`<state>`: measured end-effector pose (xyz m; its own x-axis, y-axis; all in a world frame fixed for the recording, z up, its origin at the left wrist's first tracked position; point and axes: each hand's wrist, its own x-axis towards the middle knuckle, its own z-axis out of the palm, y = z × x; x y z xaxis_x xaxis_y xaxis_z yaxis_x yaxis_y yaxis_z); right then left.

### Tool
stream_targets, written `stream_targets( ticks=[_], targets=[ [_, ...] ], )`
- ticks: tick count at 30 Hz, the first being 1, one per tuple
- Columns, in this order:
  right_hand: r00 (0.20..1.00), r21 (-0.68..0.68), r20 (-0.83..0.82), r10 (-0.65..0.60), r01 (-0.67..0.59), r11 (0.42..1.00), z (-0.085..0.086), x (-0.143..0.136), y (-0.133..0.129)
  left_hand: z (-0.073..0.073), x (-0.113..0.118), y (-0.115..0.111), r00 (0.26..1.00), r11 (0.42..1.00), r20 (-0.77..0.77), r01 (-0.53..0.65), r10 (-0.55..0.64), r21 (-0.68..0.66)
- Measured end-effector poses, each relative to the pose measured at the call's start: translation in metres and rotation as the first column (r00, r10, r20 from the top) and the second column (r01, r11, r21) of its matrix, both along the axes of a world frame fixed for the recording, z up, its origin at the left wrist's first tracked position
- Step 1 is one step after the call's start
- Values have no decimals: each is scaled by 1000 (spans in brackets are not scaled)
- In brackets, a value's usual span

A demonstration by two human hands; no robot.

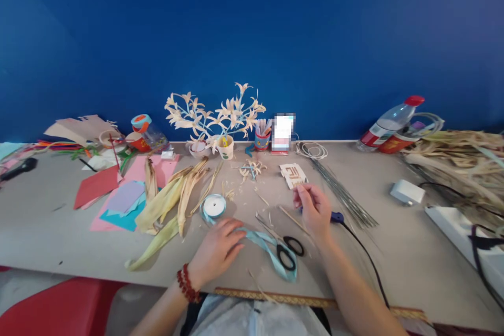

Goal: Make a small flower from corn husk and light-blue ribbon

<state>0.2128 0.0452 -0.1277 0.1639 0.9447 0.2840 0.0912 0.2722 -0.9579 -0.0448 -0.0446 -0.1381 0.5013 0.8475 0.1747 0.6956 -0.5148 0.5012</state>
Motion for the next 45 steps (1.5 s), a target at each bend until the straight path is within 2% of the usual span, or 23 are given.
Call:
stream_targets(
  ticks=[2,5,6,8,9,11,15,19,25,33,35,36,38,39,40,42,45],
  targets=[
    [999,-10,48,-10,11,1000,9,6,-4,-8,0,-5,999,1000,-25,19,-19,0],
    [960,-91,251,128,-108,990,18,13,-20,-16,0,-10,999,1000,-32,13,-13,4],
    [910,-136,361,203,-164,977,19,15,-28,-17,0,-11,1000,1000,-29,10,-10,2],
    [738,-228,586,333,-244,943,16,18,-46,-17,-1,-11,1000,1000,-24,5,-5,-2],
    [655,-256,659,371,-268,929,12,19,-55,-17,-2,-10,1000,1000,-23,4,-4,-2],
    [559,-291,726,401,-278,915,2,22,-72,-16,-4,-7,1000,1000,-22,-1,1,0],
    [531,-215,783,325,-260,941,-17,27,-92,-14,-7,0,999,999,-34,-39,38,-21],
    [470,-233,812,345,-282,931,-23,26,-95,-13,-8,4,999,1000,-39,-20,20,-4],
    [476,-213,817,326,-275,937,-27,19,-92,-11,-14,-3,999,999,-28,-45,45,-14],
    [552,-155,779,298,-291,944,-31,18,-88,-4,-24,-30,984,998,167,-59,54,28],
    [574,-152,763,297,-287,946,-32,18,-88,-2,-39,-32,974,987,195,-136,117,87],
    [582,-153,757,299,-287,946,-33,18,-88,-2,-49,-31,960,967,203,-223,195,126],
    [588,-155,750,302,-287,945,-34,18,-88,-1,-71,-24,875,870,209,-470,437,151],
    [589,-155,750,302,-287,945,-35,18,-88,0,-81,-19,821,811,188,-566,539,145],
    [589,-154,750,301,-286,946,-36,17,-87,0,-89,-12,796,783,148,-605,587,148],
    [589,-153,751,298,-284,946,-37,17,-87,2,-98,3,792,772,33,-603,610,200],
    [597,-150,747,293,-278,949,-37,16,-87,4,-94,24,779,800,-211,-530,590,281]
  ],
)
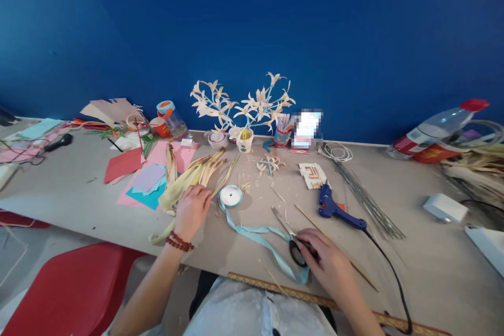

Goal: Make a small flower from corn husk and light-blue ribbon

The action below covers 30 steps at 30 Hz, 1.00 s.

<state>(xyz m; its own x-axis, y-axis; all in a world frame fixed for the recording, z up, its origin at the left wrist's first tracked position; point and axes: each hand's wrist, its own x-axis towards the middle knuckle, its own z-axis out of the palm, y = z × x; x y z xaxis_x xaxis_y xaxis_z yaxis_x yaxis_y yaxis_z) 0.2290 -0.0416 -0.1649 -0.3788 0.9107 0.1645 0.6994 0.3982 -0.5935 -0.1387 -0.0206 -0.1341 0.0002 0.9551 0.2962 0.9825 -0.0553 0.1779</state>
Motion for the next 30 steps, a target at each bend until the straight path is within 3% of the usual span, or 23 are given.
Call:
stream_targets(
  ticks=[3,6,12,19,22,25,27,28,30],
  targets=[
    [999,-1,-33,-13,13,1000,0,1,-3,0,12,13,983,998,-183,2,-13,-58],
    [995,15,-82,-54,56,998,0,6,-7,-1,15,19,968,997,-250,-7,-13,-76],
    [981,41,-138,-133,140,989,3,15,-5,-4,14,16,980,997,-199,-44,31,-62],
    [979,6,-163,-124,127,992,11,5,0,-7,18,19,983,996,-184,-32,17,-78],
    [973,12,-200,-117,122,992,11,5,-2,-2,14,17,994,998,-94,-63,62,-13],
    [956,15,-271,-113,121,993,11,6,-4,9,18,4,979,996,193,-73,64,41],
    [930,-17,-352,-103,103,995,15,1,-4,16,32,-8,865,1000,502,8,3,-20],
    [910,-54,-402,-101,87,995,18,-4,-4,19,42,-15,751,991,660,89,-1,-99],
    [855,-174,-507,-108,21,985,26,-18,-3,23,68,-27,473,918,880,326,48,-225]
  ],
)
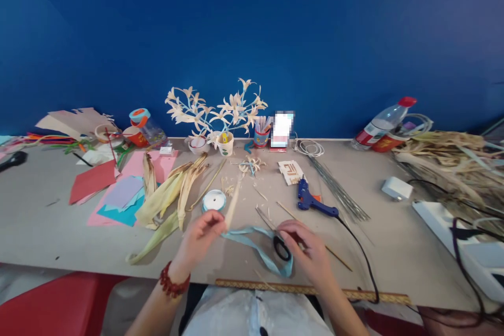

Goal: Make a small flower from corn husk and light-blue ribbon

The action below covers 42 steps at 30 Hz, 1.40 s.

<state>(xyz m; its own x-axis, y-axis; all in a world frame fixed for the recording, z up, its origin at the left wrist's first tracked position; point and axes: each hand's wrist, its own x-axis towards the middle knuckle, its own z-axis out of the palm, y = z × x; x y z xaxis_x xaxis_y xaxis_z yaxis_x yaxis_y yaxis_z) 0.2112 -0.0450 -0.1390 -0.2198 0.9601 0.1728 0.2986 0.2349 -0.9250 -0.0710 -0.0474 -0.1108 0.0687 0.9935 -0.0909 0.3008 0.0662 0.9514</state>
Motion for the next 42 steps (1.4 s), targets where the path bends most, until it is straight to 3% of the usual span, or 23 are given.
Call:
stream_targets(
  ticks=[2,5,9,17,20,24,29,35,38,40,42],
  targets=[
    [983,-170,-175,49,-79,982,8,-18,1,2,26,-8,957,988,279,111,-77,-109],
    [911,-292,-401,101,-231,928,14,-44,4,3,52,-13,883,969,462,179,-82,-169],
    [870,-330,-492,31,-220,918,17,-57,6,4,61,-12,857,969,513,167,-52,-181],
    [925,-281,-377,56,-172,944,23,-51,4,4,61,-13,864,968,493,200,-101,-152],
    [905,-332,-422,43,-199,922,25,-51,3,2,63,-13,857,972,507,188,-93,-139],
    [825,-401,-564,29,-305,864,24,-50,3,-2,68,-15,762,960,646,203,-31,-194],
    [721,-317,-687,89,-407,857,19,-49,3,-2,71,-17,594,924,804,298,17,-239],
    [749,-323,-658,78,-375,869,25,-50,5,-7,75,-13,475,843,879,454,46,-289],
    [754,-318,-644,130,-418,851,29,-50,6,-9,77,-13,546,862,837,401,48,-311],
    [820,-339,-567,82,-323,884,30,-49,6,-6,76,-14,699,935,715,260,-11,-240],
    [884,-349,-467,26,-211,913,30,-48,7,-1,73,-13,862,985,500,147,-84,-89]
  ],
)
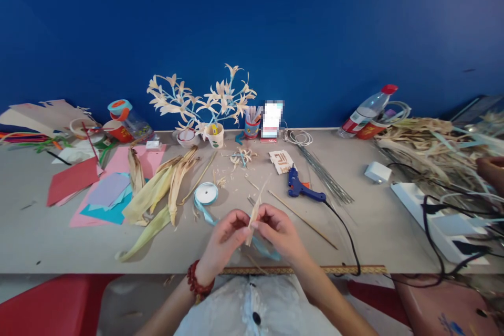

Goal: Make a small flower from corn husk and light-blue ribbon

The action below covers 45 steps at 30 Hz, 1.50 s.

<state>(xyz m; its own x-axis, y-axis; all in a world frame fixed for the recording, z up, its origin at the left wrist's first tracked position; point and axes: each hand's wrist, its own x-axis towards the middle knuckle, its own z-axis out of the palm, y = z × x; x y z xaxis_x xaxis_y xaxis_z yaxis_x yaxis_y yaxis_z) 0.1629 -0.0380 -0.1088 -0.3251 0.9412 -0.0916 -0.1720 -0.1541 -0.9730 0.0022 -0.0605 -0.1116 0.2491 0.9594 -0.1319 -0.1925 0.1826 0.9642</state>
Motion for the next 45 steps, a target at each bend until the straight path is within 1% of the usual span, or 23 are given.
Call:
stream_targets(
  ticks=[1,2,4,7,10,12,15,19,23,26,28,31,34,36,37,38,39,40,41,42,43,44,45],
  targets=[
    [999,2,37,-13,13,1000,0,0,0,3,-2,1,993,996,-119,-1,11,84],
    [998,-7,55,-7,7,1000,-1,1,1,4,-3,2,978,990,-208,13,16,137],
    [998,-42,59,25,-23,999,-1,1,1,5,-6,3,957,987,-290,32,16,160],
    [996,-75,68,63,-58,995,-1,3,0,1,-7,4,965,995,-261,18,8,97],
    [992,-34,99,72,-69,997,-1,4,-1,-4,-5,3,969,997,-245,-20,37,69],
    [989,10,135,65,-67,998,-1,4,-2,-3,-4,2,960,995,-275,-37,61,93],
    [976,55,209,53,-66,996,-2,6,-2,2,-2,1,938,988,-336,-36,85,150],
    [957,86,287,37,-65,994,-2,7,-1,8,-1,1,911,976,-398,-24,111,218],
    [947,99,322,16,-51,994,-3,6,0,9,0,0,875,947,-451,-26,175,319],
    [961,87,277,14,-40,995,-5,4,1,8,1,-1,875,937,-441,-39,199,346],
    [977,53,212,28,-40,998,-6,2,1,6,2,0,888,947,-418,-56,192,316],
    [994,-58,86,71,-66,996,-6,0,0,0,3,2,902,960,-392,-77,183,270],
    [998,-161,-29,64,-68,985,-4,3,-1,-8,-2,5,866,946,-443,-95,232,309],
    [992,-190,-122,44,-67,979,0,13,-2,-13,-14,7,815,927,-494,-131,303,352],
    [984,-192,-176,40,-74,979,2,20,-1,-15,-23,9,779,913,-517,-168,354,371],
    [972,-182,-233,41,-85,980,5,27,-1,-17,-34,12,725,895,-552,-207,411,394],
    [960,-162,-279,36,-84,983,8,35,0,-19,-47,15,655,869,-588,-245,475,429],
    [954,-145,-301,11,-57,988,11,43,1,-20,-61,18,579,843,-620,-275,529,462],
    [951,-130,-306,-45,5,992,14,50,2,-21,-76,23,505,831,-661,-287,554,477],
    [948,-123,-301,-100,65,990,16,55,4,-22,-91,28,413,819,-707,-291,574,495],
    [944,-121,-296,-148,116,986,17,58,5,-23,-105,34,305,814,-758,-286,577,505],
    [940,-124,-290,-180,150,981,16,59,7,-23,-118,40,195,822,-809,-283,554,495],
    [939,-134,-285,-191,159,978,14,58,8,-24,-129,46,106,841,-857,-283,505,461]
  ],
)
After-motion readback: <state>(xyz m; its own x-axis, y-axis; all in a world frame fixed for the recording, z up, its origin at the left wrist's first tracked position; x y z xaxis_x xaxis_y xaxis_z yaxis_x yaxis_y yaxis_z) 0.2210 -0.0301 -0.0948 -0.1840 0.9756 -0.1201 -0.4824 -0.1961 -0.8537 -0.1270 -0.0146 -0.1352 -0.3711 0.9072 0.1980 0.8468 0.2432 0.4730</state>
